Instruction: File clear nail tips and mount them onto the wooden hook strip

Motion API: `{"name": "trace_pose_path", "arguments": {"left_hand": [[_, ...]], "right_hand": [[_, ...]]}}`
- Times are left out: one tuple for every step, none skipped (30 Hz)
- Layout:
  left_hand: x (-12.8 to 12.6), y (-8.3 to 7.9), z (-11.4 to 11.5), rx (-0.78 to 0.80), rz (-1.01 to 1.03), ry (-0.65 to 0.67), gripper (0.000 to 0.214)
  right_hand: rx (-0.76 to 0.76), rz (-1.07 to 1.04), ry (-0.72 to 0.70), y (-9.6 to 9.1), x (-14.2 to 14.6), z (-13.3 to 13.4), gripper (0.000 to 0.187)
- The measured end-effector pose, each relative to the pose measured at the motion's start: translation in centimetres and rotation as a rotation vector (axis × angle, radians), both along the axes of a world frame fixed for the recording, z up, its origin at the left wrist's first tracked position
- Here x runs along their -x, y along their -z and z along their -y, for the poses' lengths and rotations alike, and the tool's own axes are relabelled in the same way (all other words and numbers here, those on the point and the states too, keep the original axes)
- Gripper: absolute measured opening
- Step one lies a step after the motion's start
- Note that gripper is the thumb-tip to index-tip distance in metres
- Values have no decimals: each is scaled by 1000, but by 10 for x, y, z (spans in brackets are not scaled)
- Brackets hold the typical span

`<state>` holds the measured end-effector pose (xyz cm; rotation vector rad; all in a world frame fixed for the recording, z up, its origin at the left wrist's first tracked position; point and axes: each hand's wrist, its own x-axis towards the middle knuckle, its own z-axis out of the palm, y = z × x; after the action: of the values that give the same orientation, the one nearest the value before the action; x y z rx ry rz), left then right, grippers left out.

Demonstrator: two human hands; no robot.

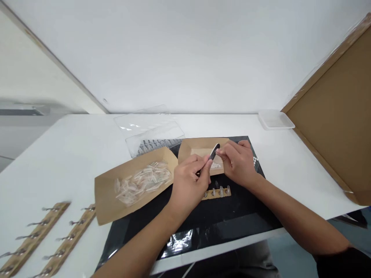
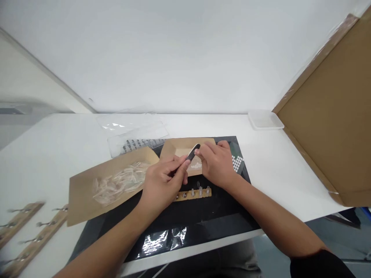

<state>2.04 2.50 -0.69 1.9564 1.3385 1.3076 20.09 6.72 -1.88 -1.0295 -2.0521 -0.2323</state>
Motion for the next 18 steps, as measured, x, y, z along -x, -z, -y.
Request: {"name": "trace_pose_path", "arguments": {"left_hand": [[0,0,1,-4,0,-2,50],[1,0,1,-7,2,-2,50],[1,-1,2,-11,5,-2,49],[2,-1,2,-18,8,0,48],[2,-2,2,-25,12,3,48],[2,-2,2,-32,15,4,47],[2,-2,2,-38,15,3,47],[2,-3,2,-42,15,1,47],[1,-3,2,-41,16,0,48],[1,-3,2,-37,18,1,48],[1,-4,2,-31,20,2,48],[0,-4,2,-24,22,5,48],[0,-4,2,-16,24,10,47],[0,-4,2,-10,25,13,47],[0,-3,2,-7,23,13,47],[0,-3,2,-8,21,11,47],[0,-3,2,-9,18,7,47],[1,-3,2,-11,17,2,47]], "right_hand": [[14,37,-30,-1,0,1,30],[18,58,-42,-1,0,2,30],[8,55,-35,-2,1,2,30],[-11,31,-10,-3,1,3,31],[-31,-1,18,-3,2,3,30],[-42,-22,32,-3,2,3,30],[-40,-24,24,-3,2,2,28],[-26,-6,-5,-3,2,2,27],[-9,22,-42,-3,2,2,27],[3,40,-65,-3,1,1,27],[2,37,-64,-3,1,0,27],[-12,12,-41,-3,1,0,27],[-28,-24,-11,-4,0,0,27],[-35,-48,10,-4,0,0,26],[-31,-48,9,-5,1,1,26],[-17,-21,-15,-5,1,1,27],[-2,19,-50,-5,1,2,28],[3,54,-74,-5,2,3,29]]}}
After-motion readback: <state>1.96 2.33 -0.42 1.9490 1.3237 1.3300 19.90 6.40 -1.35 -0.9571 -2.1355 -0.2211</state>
